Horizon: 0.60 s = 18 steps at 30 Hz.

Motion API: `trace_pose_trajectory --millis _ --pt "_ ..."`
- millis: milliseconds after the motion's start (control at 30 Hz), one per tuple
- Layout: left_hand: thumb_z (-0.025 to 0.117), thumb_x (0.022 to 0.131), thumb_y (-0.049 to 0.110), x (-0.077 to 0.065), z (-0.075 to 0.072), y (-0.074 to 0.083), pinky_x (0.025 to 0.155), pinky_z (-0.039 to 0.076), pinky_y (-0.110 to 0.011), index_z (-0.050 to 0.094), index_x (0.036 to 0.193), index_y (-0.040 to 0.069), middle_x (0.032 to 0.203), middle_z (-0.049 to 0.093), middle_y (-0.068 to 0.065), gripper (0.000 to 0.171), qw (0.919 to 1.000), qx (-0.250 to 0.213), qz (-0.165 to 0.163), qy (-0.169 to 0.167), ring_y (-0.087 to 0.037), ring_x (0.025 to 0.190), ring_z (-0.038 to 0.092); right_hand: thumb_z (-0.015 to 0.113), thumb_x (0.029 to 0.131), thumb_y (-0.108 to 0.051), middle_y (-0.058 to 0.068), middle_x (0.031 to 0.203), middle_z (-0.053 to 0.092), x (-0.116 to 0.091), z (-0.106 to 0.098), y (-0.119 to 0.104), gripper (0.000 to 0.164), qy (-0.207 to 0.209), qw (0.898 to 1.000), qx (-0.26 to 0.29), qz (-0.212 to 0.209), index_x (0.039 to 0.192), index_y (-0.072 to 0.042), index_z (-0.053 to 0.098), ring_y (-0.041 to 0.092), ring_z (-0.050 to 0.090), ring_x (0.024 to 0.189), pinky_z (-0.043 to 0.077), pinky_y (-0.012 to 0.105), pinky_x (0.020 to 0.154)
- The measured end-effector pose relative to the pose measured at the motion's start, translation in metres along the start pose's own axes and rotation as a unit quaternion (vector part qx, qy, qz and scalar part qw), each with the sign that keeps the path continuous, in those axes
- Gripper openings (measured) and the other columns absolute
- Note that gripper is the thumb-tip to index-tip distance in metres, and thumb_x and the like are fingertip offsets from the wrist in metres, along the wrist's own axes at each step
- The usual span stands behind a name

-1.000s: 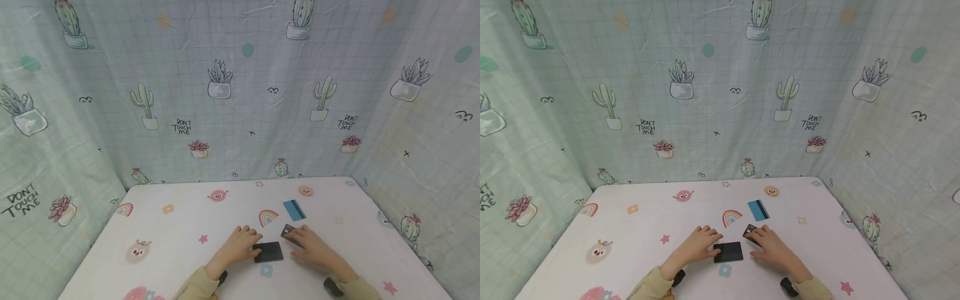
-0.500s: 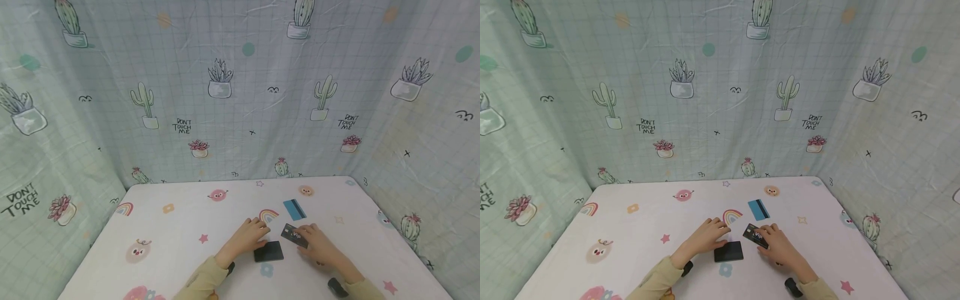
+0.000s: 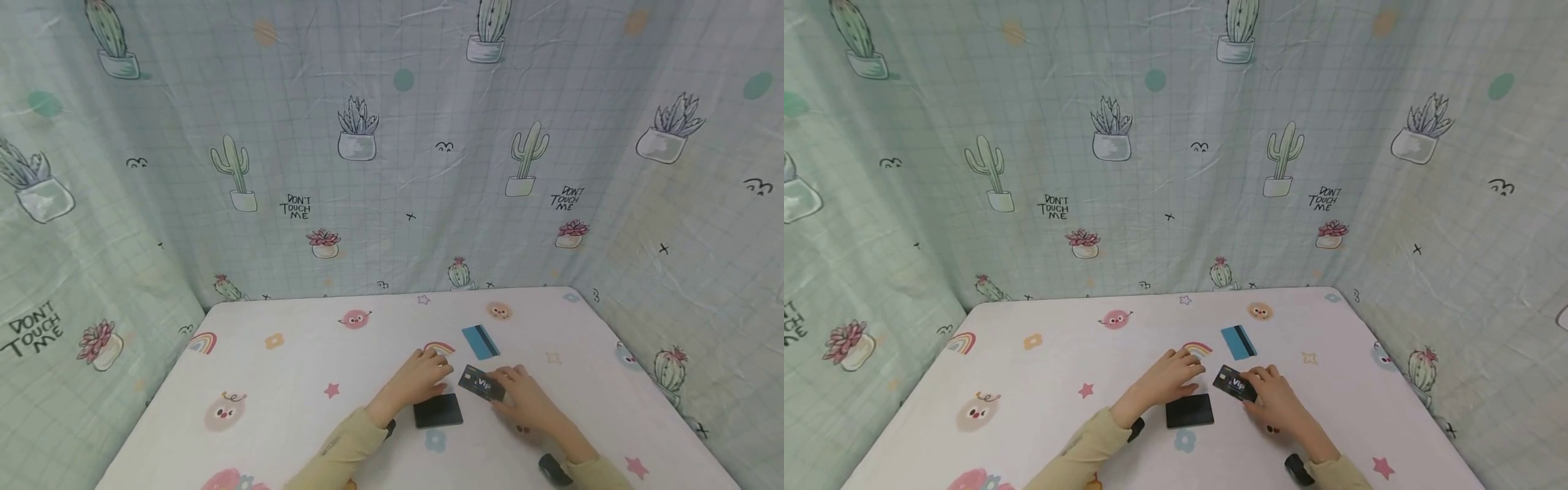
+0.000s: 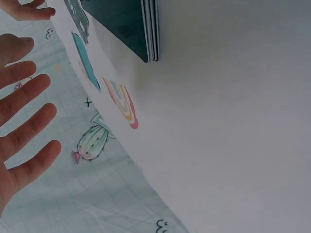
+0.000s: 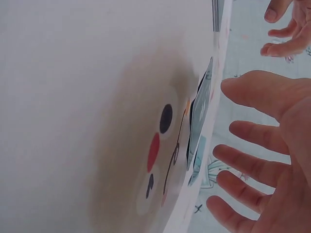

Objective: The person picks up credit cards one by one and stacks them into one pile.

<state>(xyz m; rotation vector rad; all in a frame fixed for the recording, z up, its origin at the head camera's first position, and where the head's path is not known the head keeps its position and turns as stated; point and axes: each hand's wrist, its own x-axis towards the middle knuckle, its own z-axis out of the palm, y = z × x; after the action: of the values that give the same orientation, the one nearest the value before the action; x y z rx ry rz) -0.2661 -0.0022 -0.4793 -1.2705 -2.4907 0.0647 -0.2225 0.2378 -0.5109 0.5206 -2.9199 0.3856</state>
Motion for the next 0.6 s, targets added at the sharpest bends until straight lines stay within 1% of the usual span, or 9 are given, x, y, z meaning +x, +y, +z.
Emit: trace_pose_trajectory --millis 167,233,300,500,600 --pt "0.063 0.08 0.035 0.009 0.004 0.0 0.08 0.043 -0.026 0.061 0.101 0.024 0.1 0.062 0.009 0.024 0.9994 0.029 0.014 0.01 -0.01 0.094 0.051 0.068 0.074 -0.029 0.002 0.11 0.056 0.0 0.0 0.001 0.046 0.005 1.0 0.0 0.007 0.115 -0.014 0.056 0.014 0.045 0.093 0.044 0.037 0.082" --pt "0.063 0.08 0.034 0.013 0.006 0.001 0.083 0.043 -0.027 0.062 0.101 0.024 0.1 0.062 0.009 0.023 0.9995 0.026 0.014 0.01 -0.011 0.095 0.052 0.068 0.073 -0.028 0.002 0.11 0.056 0.0 -0.001 0.002 0.046 0.007 1.0 0.004 0.009 0.115 -0.013 0.056 0.015 0.046 0.094 0.044 0.038 0.082" --pt "0.063 0.08 0.034 0.016 0.007 0.002 0.084 0.043 -0.028 0.062 0.101 0.024 0.1 0.062 0.009 0.024 0.9998 0.02 0.01 0.004 -0.011 0.096 0.053 0.068 0.073 -0.027 0.002 0.11 0.056 0.0 -0.001 0.003 0.046 0.009 1.0 0.006 0.014 0.115 -0.013 0.056 0.017 0.046 0.094 0.044 0.039 0.082" --pt "0.063 0.079 0.035 0.025 0.01 0.009 0.081 0.041 -0.028 0.061 0.103 0.024 0.1 0.062 0.009 0.026 0.9998 0.005 -0.004 -0.017 -0.01 0.096 0.053 0.069 0.072 -0.028 0.005 0.11 0.057 -0.001 -0.001 0.005 0.048 0.012 1.0 0.005 0.019 0.115 -0.011 0.056 0.02 0.047 0.095 0.044 0.04 0.08" --pt "0.064 0.079 0.037 0.029 0.009 0.012 0.078 0.04 -0.027 0.06 0.103 0.025 0.1 0.062 0.01 0.027 0.9996 0.012 -0.008 -0.022 -0.01 0.094 0.053 0.069 0.071 -0.028 0.006 0.109 0.057 -0.001 -0.002 0.006 0.049 0.01 1.0 0.002 0.019 0.115 -0.01 0.056 0.021 0.048 0.095 0.044 0.041 0.079"
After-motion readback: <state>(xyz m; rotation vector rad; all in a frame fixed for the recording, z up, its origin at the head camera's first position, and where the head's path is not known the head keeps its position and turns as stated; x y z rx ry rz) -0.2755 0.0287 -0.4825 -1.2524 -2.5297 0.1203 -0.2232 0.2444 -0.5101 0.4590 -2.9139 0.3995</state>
